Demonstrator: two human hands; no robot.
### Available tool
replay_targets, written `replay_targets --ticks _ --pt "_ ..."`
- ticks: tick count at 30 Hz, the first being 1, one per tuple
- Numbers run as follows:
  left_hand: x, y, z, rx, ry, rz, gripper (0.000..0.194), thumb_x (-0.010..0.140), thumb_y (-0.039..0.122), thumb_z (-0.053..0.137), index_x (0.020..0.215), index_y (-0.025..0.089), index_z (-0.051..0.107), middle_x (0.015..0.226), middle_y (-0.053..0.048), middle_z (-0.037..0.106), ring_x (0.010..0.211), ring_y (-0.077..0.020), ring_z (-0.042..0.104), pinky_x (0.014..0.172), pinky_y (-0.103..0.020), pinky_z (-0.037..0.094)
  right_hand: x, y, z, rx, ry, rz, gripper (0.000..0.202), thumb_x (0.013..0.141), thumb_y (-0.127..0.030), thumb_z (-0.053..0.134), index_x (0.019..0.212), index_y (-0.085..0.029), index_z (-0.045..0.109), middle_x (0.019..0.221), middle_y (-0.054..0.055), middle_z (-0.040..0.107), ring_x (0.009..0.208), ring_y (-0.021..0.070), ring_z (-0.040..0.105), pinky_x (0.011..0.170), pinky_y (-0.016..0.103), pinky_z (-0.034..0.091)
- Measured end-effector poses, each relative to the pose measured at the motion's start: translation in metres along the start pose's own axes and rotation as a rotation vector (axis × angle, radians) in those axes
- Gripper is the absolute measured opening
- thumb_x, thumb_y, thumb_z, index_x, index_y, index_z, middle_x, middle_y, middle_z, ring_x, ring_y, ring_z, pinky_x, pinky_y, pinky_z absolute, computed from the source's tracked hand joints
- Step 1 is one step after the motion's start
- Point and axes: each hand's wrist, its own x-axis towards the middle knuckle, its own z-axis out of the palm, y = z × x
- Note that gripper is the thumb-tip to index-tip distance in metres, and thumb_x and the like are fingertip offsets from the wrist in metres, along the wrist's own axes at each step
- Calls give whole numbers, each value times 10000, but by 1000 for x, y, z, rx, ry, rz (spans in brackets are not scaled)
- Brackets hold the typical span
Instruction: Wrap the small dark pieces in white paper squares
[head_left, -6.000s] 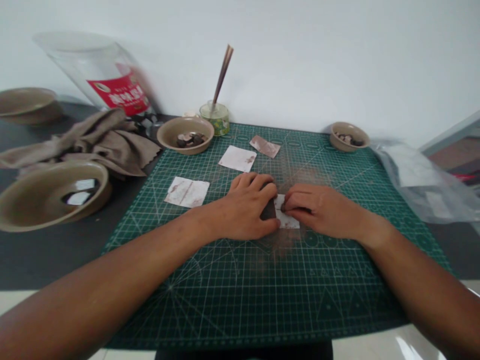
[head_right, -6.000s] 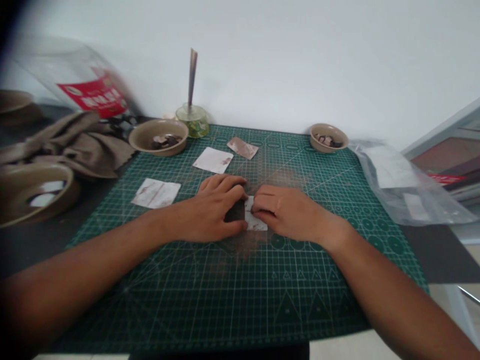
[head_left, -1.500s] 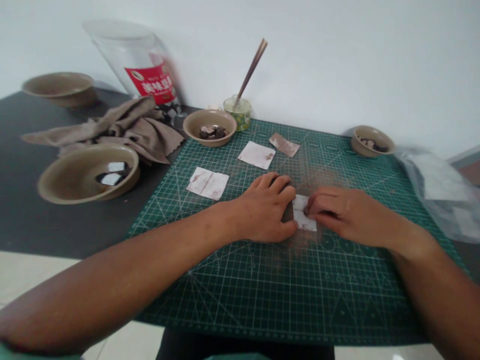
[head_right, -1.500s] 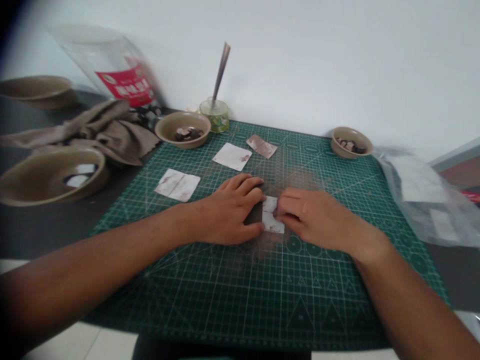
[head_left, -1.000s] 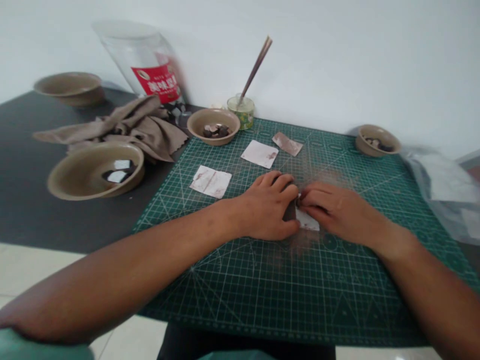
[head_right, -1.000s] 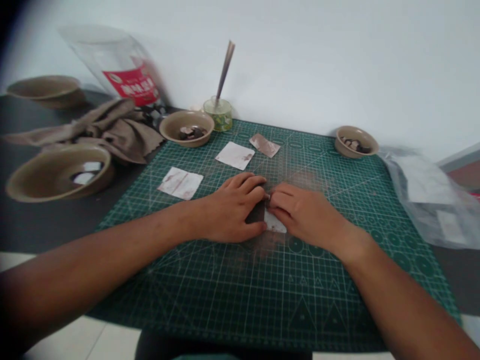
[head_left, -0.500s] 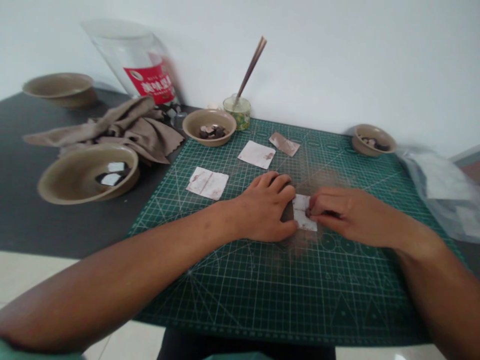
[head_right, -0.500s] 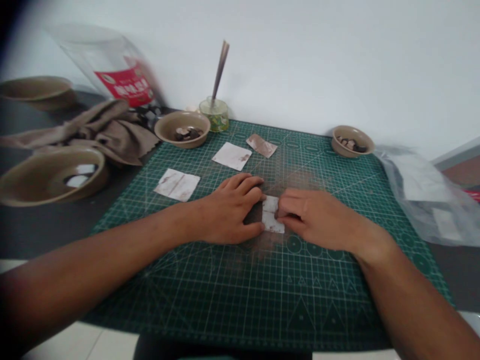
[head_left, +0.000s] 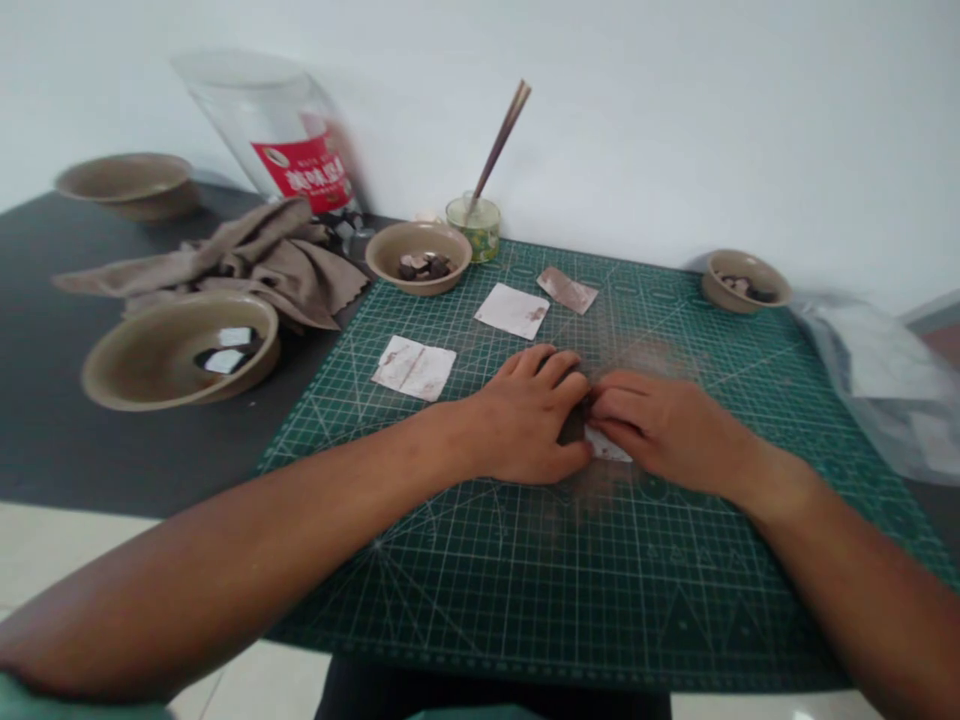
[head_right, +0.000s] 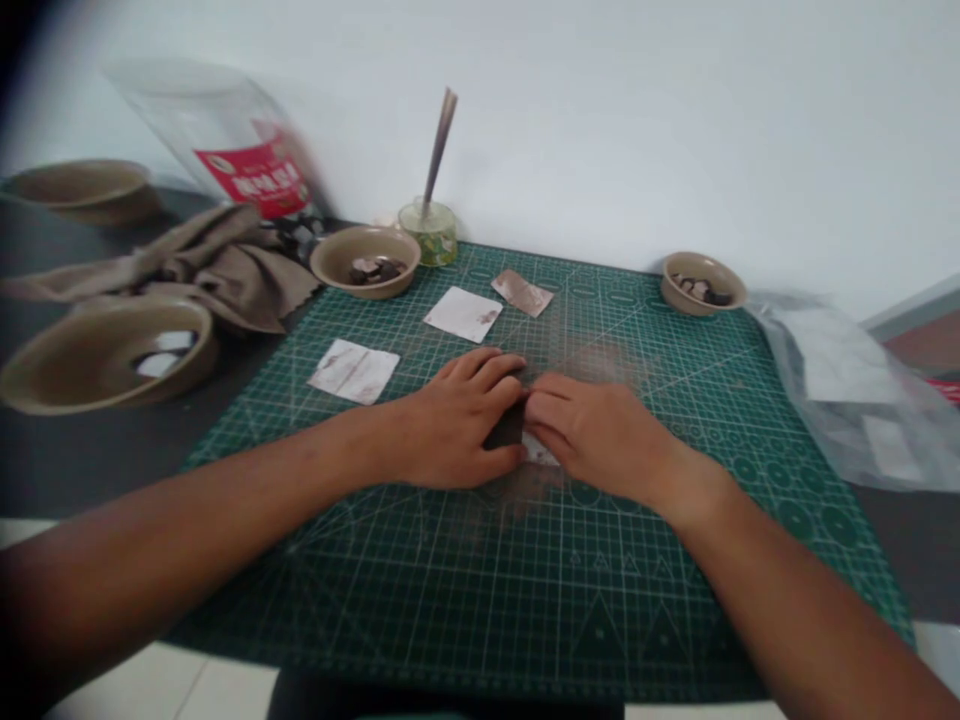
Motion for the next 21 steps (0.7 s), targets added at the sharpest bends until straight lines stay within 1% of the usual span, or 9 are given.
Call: replay_targets --ticks 2,4,6,8,11,13,16,18,21 --pt "0 0 0 -1 -5 -9 499 897 516 545 1245 162 495 1515 -155 401 1438 -386 300 1197 -534 264 1 1 -1 -20 2 32 174 1004 -240 508 974 -190 672 1009 74 672 930 218 638 804 344 469" --pt "0 0 0 -7 -11 -9 509 898 524 543 1256 165 494 1520 -156 393 1443 -391 290 1197 -541 259 0 2 -3 29 -72 20 160 996 -247 530 918 -206 664 945 44 668 860 194 634 770 327 461" --pt "0 0 0 -11 -12 2 522 899 535 541 1262 164 492 1519 -158 393 1444 -387 290 1198 -538 259 -2 1 -4 100 -131 0 152 995 -260 543 907 -215 659 937 26 665 822 173 630 746 308 458" --pt "0 0 -1 -9 -12 9 520 900 535 540 1257 160 492 1518 -160 394 1441 -385 293 1196 -535 263 -2 0 -3 99 -101 -1 162 1003 -263 524 937 -211 663 972 38 665 853 181 632 762 312 460" --pt "0 0 -1 -5 -12 -9 511 900 527 539 1256 163 491 1520 -155 393 1443 -386 290 1200 -536 257 -1 1 -6 19 -35 41 189 1006 -259 500 954 -196 670 985 64 657 895 210 627 786 337 454" --pt "0 1 -1 -7 -13 -18 511 898 522 540 1260 166 493 1521 -153 391 1445 -389 287 1202 -539 253 -2 1 -11 22 -84 52 174 990 -251 519 910 -201 664 939 52 651 840 200 618 752 328 445" --pt "0 1 -1 -13 -16 -11 516 898 526 538 1265 165 496 1529 -154 383 1449 -390 283 1199 -540 260 -4 1 -14 86 -187 6 144 972 -234 541 882 -214 652 912 31 651 772 175 604 706 306 434" --pt "0 2 -1 -12 -15 -6 514 899 523 536 1264 163 500 1526 -152 388 1450 -385 283 1201 -535 261 -4 2 -11 76 -153 0 158 988 -239 517 922 -212 658 950 46 655 807 185 612 727 311 441" --pt "0 2 0 -4 -11 -18 512 896 514 540 1266 162 505 1515 -151 400 1444 -387 291 1199 -539 264 -2 5 -9 -21 -31 64 197 1008 -246 478 962 -192 661 994 78 648 891 216 616 778 337 445"
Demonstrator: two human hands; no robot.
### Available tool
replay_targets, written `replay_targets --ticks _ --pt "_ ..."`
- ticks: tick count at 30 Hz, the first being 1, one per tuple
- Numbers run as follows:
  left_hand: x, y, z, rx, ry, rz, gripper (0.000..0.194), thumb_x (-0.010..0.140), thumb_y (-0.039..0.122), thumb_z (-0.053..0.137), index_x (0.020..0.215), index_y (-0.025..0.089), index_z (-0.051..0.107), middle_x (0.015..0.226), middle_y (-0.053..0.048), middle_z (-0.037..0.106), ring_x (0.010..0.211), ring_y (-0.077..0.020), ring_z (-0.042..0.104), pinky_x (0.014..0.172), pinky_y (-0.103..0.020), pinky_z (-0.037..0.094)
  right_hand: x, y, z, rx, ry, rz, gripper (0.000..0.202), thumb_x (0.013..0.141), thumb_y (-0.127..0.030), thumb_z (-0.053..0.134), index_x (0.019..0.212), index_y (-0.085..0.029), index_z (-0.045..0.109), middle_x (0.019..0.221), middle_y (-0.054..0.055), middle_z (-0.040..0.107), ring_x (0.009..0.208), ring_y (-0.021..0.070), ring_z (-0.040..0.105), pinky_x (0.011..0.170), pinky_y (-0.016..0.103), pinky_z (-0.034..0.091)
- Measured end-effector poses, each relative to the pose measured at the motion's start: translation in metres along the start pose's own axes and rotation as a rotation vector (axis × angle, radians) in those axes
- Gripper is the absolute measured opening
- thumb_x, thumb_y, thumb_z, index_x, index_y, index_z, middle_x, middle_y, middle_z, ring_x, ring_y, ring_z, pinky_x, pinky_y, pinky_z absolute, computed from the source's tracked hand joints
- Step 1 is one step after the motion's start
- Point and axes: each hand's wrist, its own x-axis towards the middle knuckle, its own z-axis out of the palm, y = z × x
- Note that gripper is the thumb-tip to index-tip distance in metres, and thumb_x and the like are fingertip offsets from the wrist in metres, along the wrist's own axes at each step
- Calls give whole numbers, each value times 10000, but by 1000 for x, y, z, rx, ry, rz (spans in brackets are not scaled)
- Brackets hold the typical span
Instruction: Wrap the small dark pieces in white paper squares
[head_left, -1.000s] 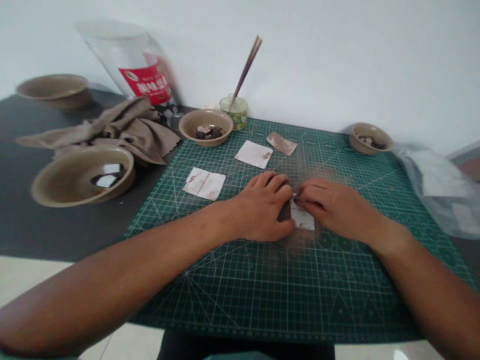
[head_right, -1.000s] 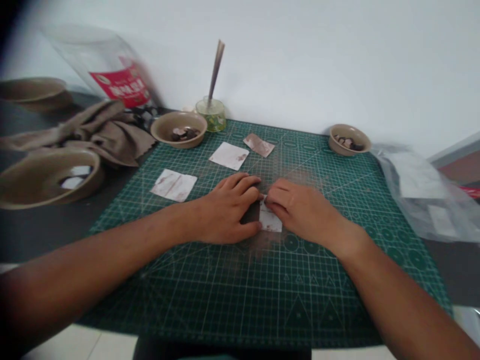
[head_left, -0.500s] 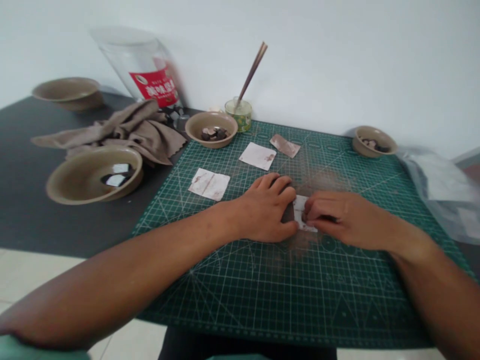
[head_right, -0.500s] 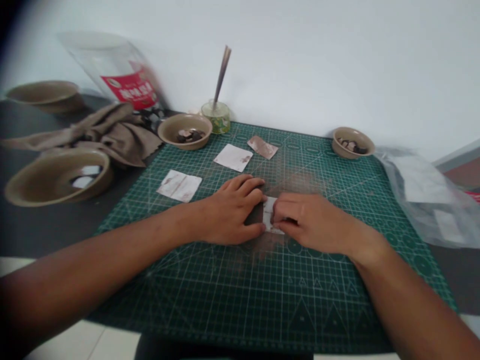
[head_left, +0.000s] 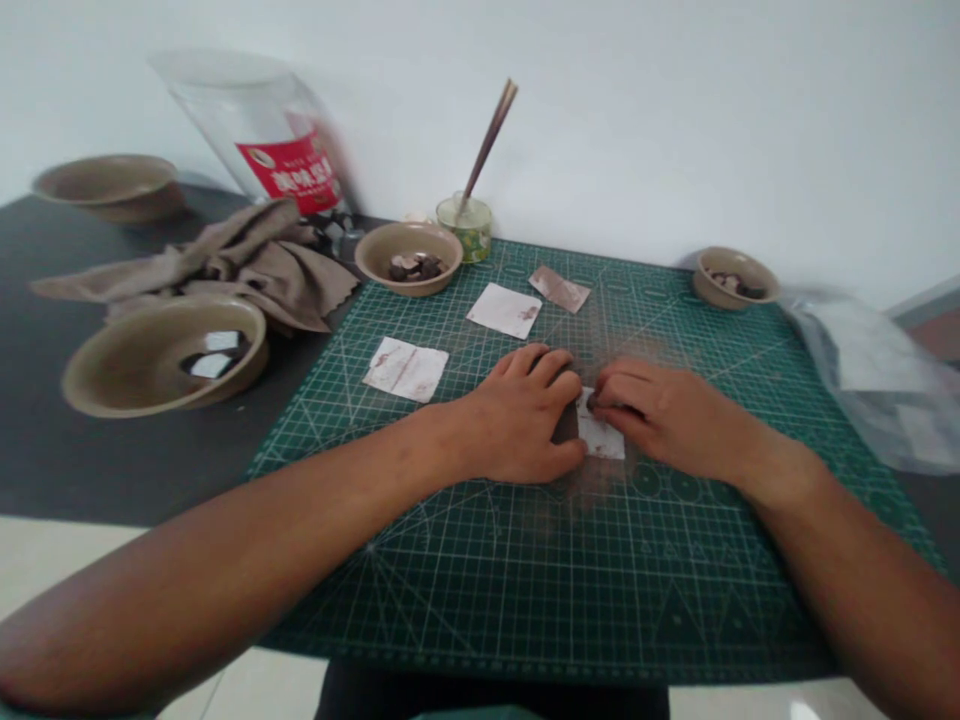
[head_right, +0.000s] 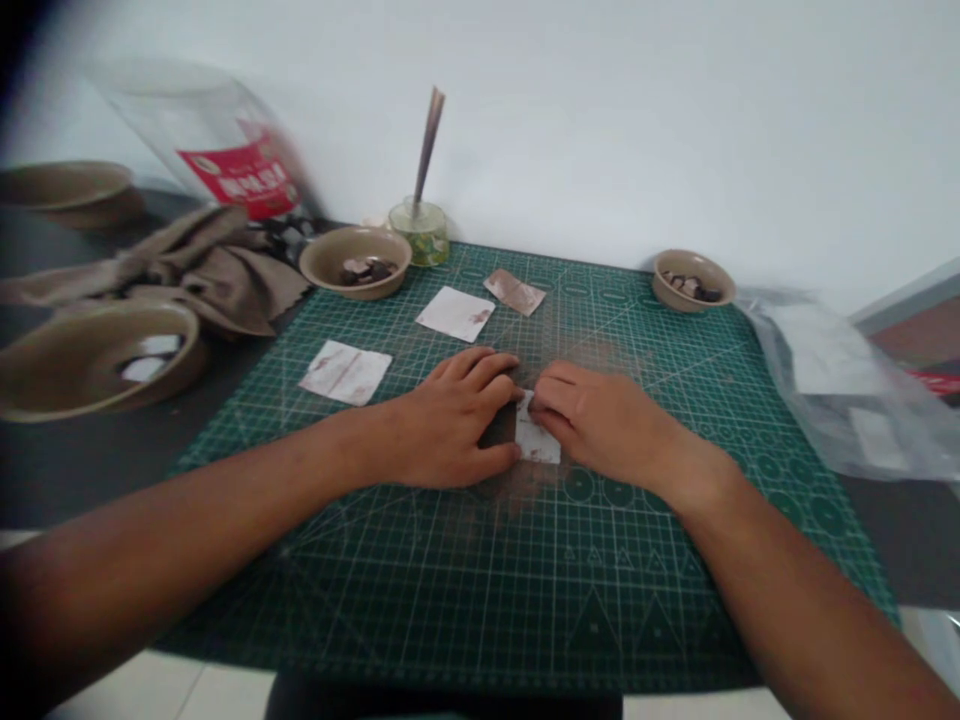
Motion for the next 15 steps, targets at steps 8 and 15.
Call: replay_targets --ticks 8,15 --pt "0 0 0 5 1 11 524 893 515 542 1273 156 500 1522 -155 391 1445 -388 291 1208 -528 253 -2 -3 1 109 -93 -61 152 990 -234 529 906 -201 651 929 30 642 813 170 610 736 301 436" --pt "-1 0 0 0 6 4 514 894 508 552 1275 168 496 1517 -153 399 1444 -389 292 1199 -542 261 -1 0 -4 29 -70 17 157 978 -239 531 876 -202 644 902 39 639 803 189 609 724 318 427"
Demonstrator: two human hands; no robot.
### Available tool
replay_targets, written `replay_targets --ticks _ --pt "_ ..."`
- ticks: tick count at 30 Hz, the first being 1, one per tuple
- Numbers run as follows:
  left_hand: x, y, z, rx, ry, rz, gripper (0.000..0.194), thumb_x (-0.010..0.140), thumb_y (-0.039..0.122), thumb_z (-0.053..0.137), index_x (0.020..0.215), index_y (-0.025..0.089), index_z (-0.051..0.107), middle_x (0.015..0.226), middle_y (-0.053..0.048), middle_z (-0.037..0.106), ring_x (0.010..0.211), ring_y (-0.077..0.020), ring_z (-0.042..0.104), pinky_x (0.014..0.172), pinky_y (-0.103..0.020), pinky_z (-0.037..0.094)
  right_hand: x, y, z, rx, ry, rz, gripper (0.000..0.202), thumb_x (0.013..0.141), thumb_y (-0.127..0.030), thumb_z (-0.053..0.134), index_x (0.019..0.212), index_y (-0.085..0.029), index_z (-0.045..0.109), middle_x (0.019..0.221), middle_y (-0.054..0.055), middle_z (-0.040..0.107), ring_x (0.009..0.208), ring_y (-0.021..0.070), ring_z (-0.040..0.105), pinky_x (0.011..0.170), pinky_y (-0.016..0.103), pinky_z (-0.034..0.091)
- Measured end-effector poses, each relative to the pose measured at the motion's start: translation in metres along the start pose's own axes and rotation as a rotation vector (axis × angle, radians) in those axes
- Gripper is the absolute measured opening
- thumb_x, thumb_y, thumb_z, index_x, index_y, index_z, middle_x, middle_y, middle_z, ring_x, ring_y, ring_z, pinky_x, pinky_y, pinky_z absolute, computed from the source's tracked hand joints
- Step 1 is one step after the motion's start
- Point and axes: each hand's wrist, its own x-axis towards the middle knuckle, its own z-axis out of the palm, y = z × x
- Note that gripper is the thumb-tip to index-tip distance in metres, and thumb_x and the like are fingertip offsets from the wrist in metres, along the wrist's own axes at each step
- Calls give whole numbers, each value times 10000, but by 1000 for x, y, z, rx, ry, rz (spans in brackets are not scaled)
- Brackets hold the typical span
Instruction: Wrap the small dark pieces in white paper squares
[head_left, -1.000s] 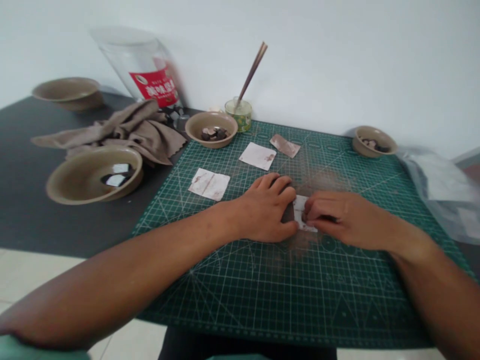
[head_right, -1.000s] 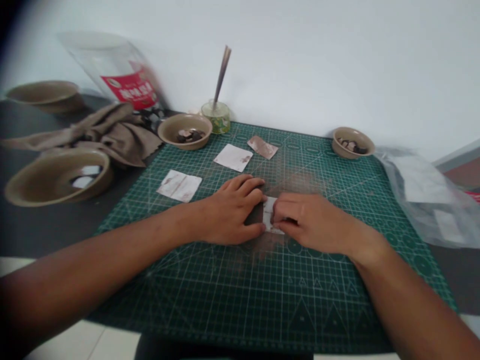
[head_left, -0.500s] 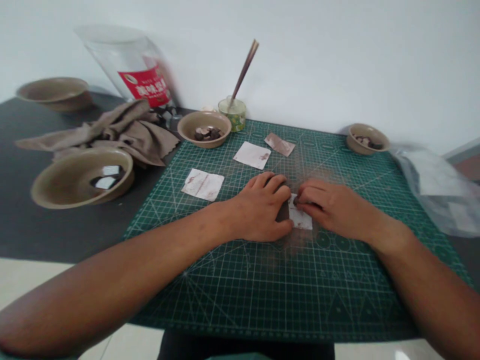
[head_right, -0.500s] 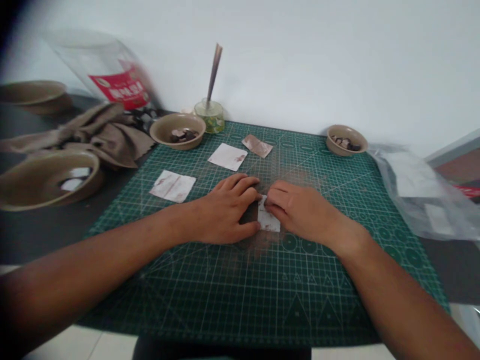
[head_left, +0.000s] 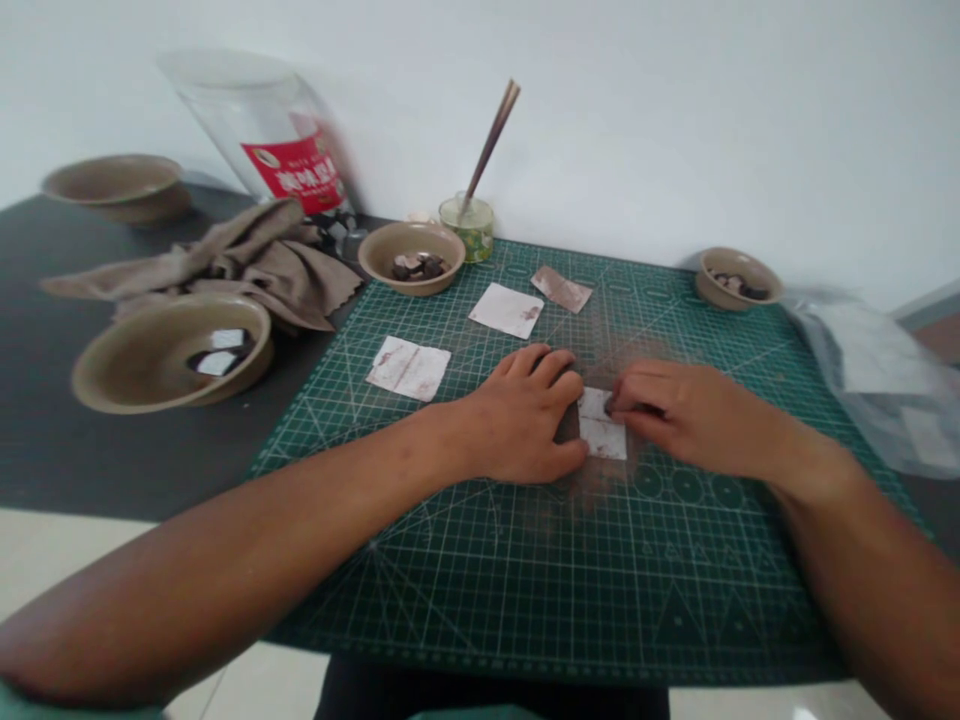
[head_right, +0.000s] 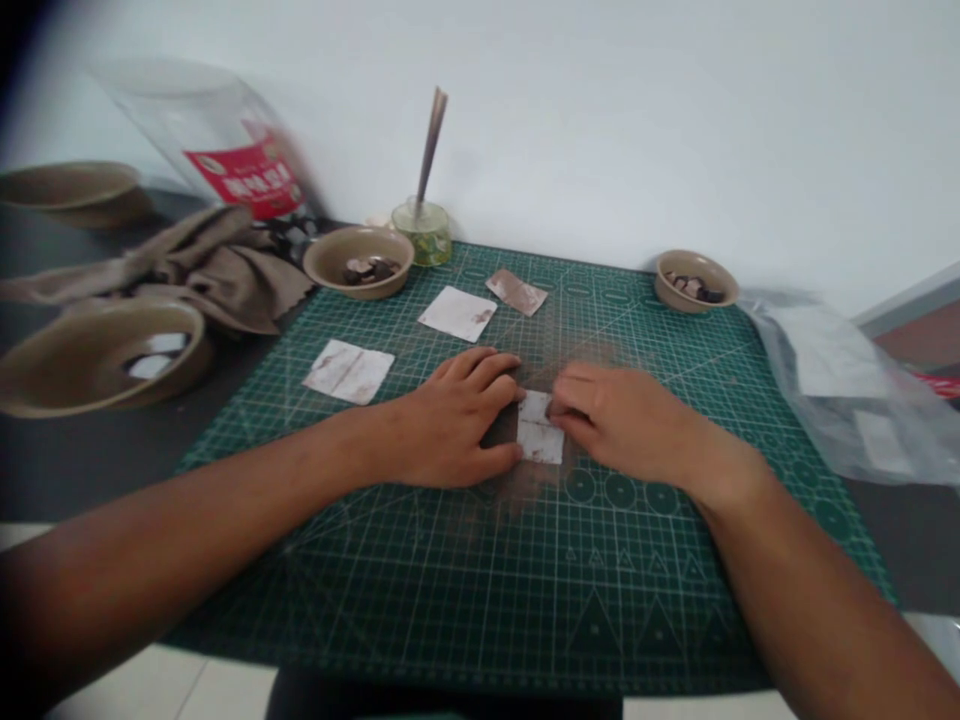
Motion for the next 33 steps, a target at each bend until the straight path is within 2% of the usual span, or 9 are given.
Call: replay_targets --ticks 3,8,10,14,17,20,26,31,33 --pt "0 0 0 -3 1 13 525 892 509 552 1274 152 498 1515 -164 402 1442 -398 295 1201 -539 259 -2 -3 2 101 -74 -69 145 981 -237 537 884 -213 642 907 23 648 778 166 609 712 303 432" --pt "0 0 0 1 13 0 484 894 513 551 1234 170 512 1511 -151 410 1433 -388 310 1189 -541 281 3 -1 7 18 80 -7 177 1000 -264 506 944 -202 662 976 70 658 897 218 620 793 349 448" --pt "0 0 0 1 11 -4 498 892 513 554 1252 172 506 1518 -150 402 1436 -390 305 1190 -544 275 1 2 3 11 46 18 160 984 -253 530 902 -204 659 931 54 652 855 209 614 772 344 442" --pt "-1 1 0 12 10 3 529 898 524 543 1274 156 494 1520 -159 397 1442 -390 299 1199 -535 261 -3 -2 4 127 -57 -45 131 971 -257 572 873 -211 645 902 22 648 790 172 607 725 309 436" --pt "0 1 0 20 9 1 512 898 516 541 1255 152 499 1510 -157 409 1437 -386 305 1197 -527 268 2 -5 11 112 36 -59 143 996 -255 532 923 -202 643 953 44 650 857 188 615 766 317 447" --pt "0 1 -1 11 1 -7 507 894 501 547 1260 153 497 1513 -158 406 1435 -393 304 1192 -533 273 5 -1 10 -16 128 26 157 998 -260 520 912 -193 633 948 62 640 864 210 607 764 338 439" --pt "-1 1 0 1 23 4 514 898 532 538 1259 168 498 1517 -144 408 1436 -389 305 1189 -529 276 -3 -2 3 93 -49 -32 149 985 -270 544 883 -216 639 916 29 647 804 179 613 728 312 442" --pt "-1 0 2 8 27 1 509 895 521 545 1259 168 495 1503 -147 419 1430 -386 317 1189 -526 273 0 -1 8 -23 103 54 184 1007 -291 494 913 -202 625 949 65 639 872 218 610 764 350 446" --pt "-1 0 2 5 25 -3 520 888 516 556 1275 176 487 1518 -143 403 1438 -390 306 1192 -532 264 -2 1 5 -31 75 71 164 988 -285 526 879 -207 620 902 51 633 825 210 603 736 347 438"
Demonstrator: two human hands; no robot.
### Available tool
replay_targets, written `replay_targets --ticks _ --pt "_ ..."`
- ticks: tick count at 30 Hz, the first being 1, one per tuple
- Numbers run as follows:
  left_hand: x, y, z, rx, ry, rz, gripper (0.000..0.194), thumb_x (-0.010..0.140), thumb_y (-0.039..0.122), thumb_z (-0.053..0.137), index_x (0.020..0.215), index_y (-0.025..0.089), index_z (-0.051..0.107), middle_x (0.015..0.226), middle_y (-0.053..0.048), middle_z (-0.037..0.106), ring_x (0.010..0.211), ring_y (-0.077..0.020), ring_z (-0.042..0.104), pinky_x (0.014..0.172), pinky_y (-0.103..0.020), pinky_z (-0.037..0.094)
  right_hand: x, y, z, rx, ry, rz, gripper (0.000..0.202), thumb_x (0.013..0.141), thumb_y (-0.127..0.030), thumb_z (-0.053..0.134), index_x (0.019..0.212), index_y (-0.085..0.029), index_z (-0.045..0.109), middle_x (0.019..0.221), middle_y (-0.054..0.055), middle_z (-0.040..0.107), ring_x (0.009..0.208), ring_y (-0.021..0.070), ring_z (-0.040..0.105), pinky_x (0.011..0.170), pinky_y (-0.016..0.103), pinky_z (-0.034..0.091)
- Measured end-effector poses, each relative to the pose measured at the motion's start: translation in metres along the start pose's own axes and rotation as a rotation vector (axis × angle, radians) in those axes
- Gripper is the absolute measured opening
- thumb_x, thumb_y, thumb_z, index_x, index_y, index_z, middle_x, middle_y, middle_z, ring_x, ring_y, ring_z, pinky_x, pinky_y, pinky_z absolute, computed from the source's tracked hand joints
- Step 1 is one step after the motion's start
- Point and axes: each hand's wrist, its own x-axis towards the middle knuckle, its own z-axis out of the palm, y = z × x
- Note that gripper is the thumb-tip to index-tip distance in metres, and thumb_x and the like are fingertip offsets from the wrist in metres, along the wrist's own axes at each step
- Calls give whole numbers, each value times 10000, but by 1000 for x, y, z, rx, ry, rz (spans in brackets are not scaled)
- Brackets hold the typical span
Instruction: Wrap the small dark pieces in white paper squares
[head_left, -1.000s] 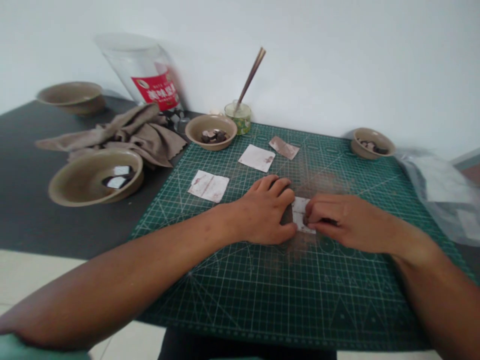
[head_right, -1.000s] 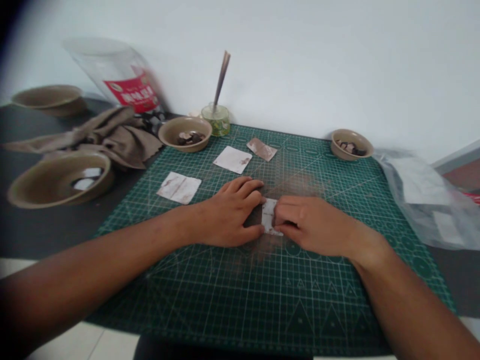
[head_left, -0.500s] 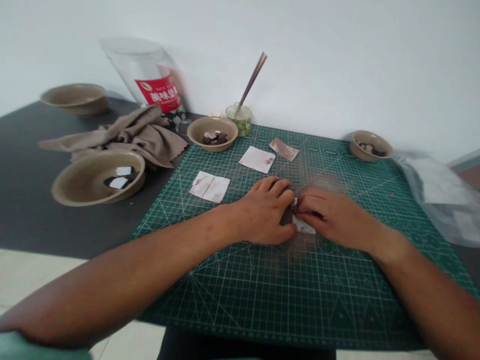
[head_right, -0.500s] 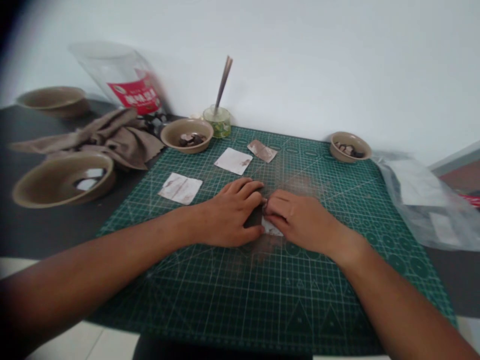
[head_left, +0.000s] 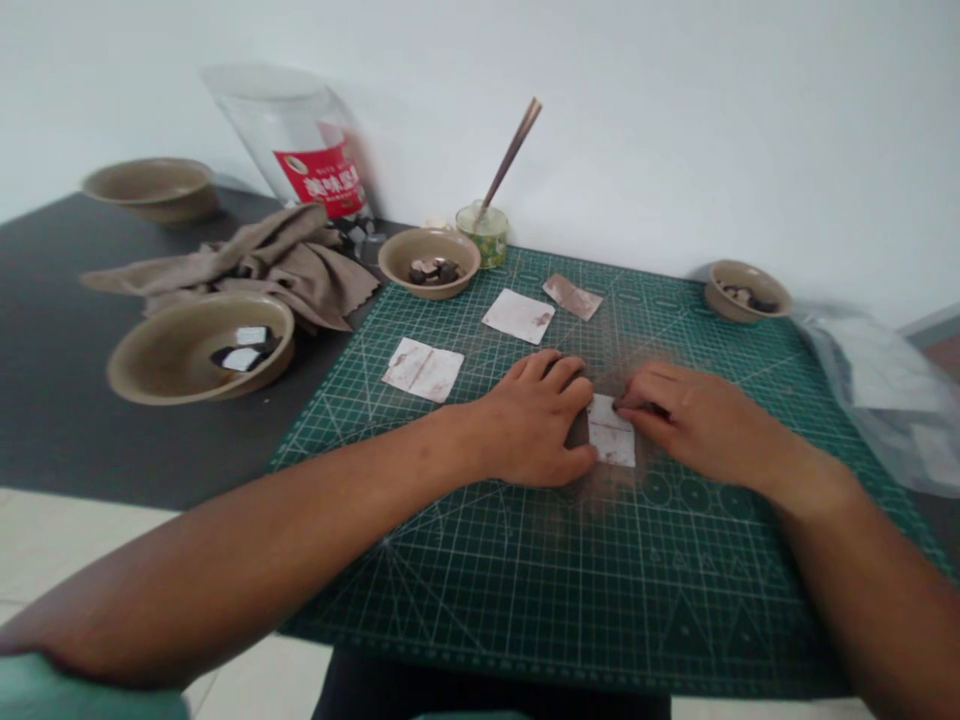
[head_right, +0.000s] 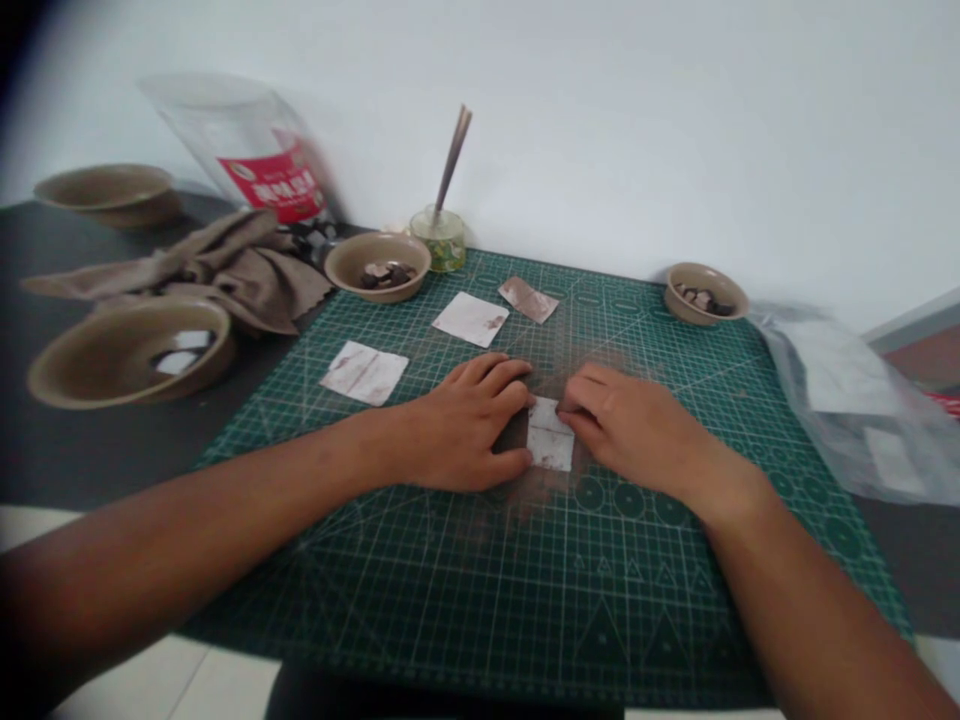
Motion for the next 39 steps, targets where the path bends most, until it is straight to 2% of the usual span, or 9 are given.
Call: replay_targets --ticks 4,9,11,15,20,25,30,35,39 --pt "0 0 0 -9 -11 6 537 894 542 537 1278 171 487 1523 -146 400 1444 -392 300 1192 -532 269 -3 -5 -2 126 -148 -87 135 976 -258 555 875 -221 635 899 21 643 782 173 606 707 318 434" --pt "0 0 -2 4 -11 4 516 893 520 545 1261 162 492 1518 -155 405 1439 -396 304 1193 -538 269 3 -5 2 3 23 -5 172 1003 -282 505 897 -200 612 944 61 633 873 216 610 767 350 440" --pt "0 0 -2 -1 -15 1 517 895 517 545 1270 166 488 1522 -154 400 1440 -394 303 1191 -541 267 2 -1 -1 -27 -3 32 172 987 -288 537 852 -204 602 889 47 622 819 210 601 735 347 433" --pt "0 1 -3 -5 -23 -1 514 897 540 540 1260 180 486 1526 -139 400 1445 -380 297 1188 -532 275 -1 -3 -1 148 -137 -102 141 984 -263 547 881 -222 635 901 30 643 802 181 610 721 318 447" --pt "1 0 -3 -7 -31 1 509 890 518 548 1251 163 490 1517 -159 401 1446 -393 295 1199 -544 256 4 -7 5 29 88 1 143 989 -246 522 906 -193 626 936 68 647 851 217 604 745 349 439" --pt "1 0 -4 -16 -23 4 511 891 520 546 1253 164 494 1515 -154 406 1440 -398 295 1199 -536 262 0 -6 0 144 -110 -87 126 974 -245 556 879 -212 632 890 27 653 804 181 614 731 312 440" --pt "0 0 -3 -6 -27 -3 496 891 509 544 1238 156 504 1506 -155 412 1436 -396 302 1199 -534 264 3 -6 2 47 20 -41 156 999 -260 509 917 -197 626 952 66 656 886 217 621 788 344 447" --pt "0 0 -3 -17 -27 11 512 894 514 541 1256 154 503 1509 -155 405 1435 -398 301 1200 -535 262 0 -4 0 102 -116 -112 152 991 -257 539 891 -212 645 916 28 653 800 177 617 737 312 446" --pt "0 0 -3 0 -26 3 511 893 518 542 1245 149 503 1500 -157 413 1434 -394 300 1200 -528 263 3 -6 4 58 -14 -120 170 1005 -247 512 951 -198 665 970 56 660 881 197 625 785 324 456"
